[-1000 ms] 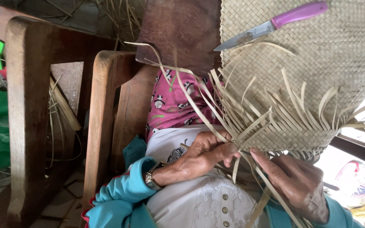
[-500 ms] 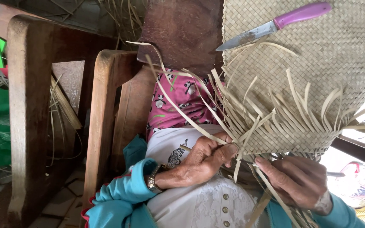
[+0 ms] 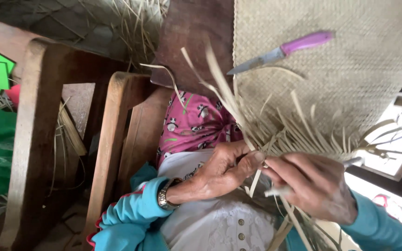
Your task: Weaving a mat by interlacing dried plant fibers using a metal tool.
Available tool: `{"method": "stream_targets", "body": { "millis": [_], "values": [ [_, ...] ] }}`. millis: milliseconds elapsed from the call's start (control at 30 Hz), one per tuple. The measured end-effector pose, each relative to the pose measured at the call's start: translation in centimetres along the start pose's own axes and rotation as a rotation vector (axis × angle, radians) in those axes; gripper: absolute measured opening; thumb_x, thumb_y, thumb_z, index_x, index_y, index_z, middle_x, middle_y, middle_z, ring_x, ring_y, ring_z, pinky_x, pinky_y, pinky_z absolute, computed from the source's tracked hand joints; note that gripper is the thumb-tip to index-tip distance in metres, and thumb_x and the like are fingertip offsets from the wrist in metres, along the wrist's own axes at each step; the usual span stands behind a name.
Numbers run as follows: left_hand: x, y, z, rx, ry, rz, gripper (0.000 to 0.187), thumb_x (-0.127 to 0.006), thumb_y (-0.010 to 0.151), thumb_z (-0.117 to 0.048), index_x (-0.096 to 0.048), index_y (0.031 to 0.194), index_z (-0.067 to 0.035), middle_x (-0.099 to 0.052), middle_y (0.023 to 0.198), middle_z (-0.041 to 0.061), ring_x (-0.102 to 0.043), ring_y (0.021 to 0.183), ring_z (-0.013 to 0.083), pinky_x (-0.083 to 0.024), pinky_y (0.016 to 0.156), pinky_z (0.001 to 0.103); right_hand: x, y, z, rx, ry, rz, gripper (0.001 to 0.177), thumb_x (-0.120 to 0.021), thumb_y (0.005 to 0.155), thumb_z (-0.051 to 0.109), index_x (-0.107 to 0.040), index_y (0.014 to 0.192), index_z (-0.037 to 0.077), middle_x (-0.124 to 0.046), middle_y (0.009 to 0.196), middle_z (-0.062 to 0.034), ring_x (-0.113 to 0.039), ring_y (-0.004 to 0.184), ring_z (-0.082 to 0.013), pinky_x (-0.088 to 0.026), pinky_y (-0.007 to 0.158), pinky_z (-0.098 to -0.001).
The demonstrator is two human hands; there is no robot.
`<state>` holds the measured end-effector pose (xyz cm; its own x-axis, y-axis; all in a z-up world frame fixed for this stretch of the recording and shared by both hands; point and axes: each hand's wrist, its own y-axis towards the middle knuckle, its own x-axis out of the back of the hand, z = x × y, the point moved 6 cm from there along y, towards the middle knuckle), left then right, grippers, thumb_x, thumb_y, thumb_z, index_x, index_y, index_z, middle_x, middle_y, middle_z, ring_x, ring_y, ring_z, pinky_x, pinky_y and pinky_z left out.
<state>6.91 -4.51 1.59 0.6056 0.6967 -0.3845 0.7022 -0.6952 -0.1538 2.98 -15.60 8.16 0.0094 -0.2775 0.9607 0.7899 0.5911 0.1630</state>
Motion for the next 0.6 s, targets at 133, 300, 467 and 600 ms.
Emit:
{"method": "stream_targets", "body": {
  "millis": [133, 300, 467, 600],
  "values": [
    [0.7, 0.5, -1.8, -0.18, 0.148, -0.056, 0.029, -0.041, 0.093, -0.029, -0.05, 0.077, -0.006, -0.044, 0.066, 0.001, -0.04, 0.06, 0.0117, -0.034, 0.054, 0.028, -2.2, -1.8, -3.6, -0.176, 0.186, -0.045, 0.011, -0.057, 0.084, 0.02, -0.061, 0.085, 0.009, -0.058, 0.066, -0.0008, -0.043, 0.041, -0.0051, -0.037, 0.033, -0.0191],
    [1.7, 0.9, -2.6, -0.528, 0.739, -0.245, 0.02, -0.048, 0.093, -0.019, -0.049, 0.112, -0.011, -0.05, 0.103, 0.011, -0.044, 0.09, 0.026, -0.03, 0.075, 0.039, -2.2, -1.2, -6.1, -0.351, 0.557, -0.044, 0.013, -0.064, 0.075, 0.003, -0.06, 0.086, 0.006, -0.062, 0.07, -0.0027, -0.056, 0.05, -0.0075, -0.043, 0.043, -0.0178],
    [1.4, 3.5, -0.6, -0.659, 0.601, -0.161, 0.016, -0.049, 0.092, -0.022, -0.059, 0.099, -0.011, -0.059, 0.104, 0.007, -0.052, 0.107, 0.031, -0.032, 0.087, 0.037, -1.6, 0.6, -6.1, -0.526, 0.761, -0.195, 0.01, -0.062, 0.073, -0.003, -0.066, 0.082, -0.002, -0.06, 0.063, -0.0125, -0.057, 0.052, -0.0182, -0.046, 0.051, -0.0307],
    [1.8, 4.3, -0.6, -0.62, 0.511, -0.128, 0.01, -0.057, 0.088, -0.019, -0.062, 0.093, -0.012, -0.059, 0.09, 0.005, -0.054, 0.092, 0.0268, -0.034, 0.084, 0.037, -1.1, 0.5, -6.4, -0.554, 0.662, -0.172, 0.008, -0.063, 0.075, -0.001, -0.066, 0.083, -0.001, -0.063, 0.066, -0.0122, -0.063, 0.055, -0.0213, -0.048, 0.051, -0.0294]
  ]
}}
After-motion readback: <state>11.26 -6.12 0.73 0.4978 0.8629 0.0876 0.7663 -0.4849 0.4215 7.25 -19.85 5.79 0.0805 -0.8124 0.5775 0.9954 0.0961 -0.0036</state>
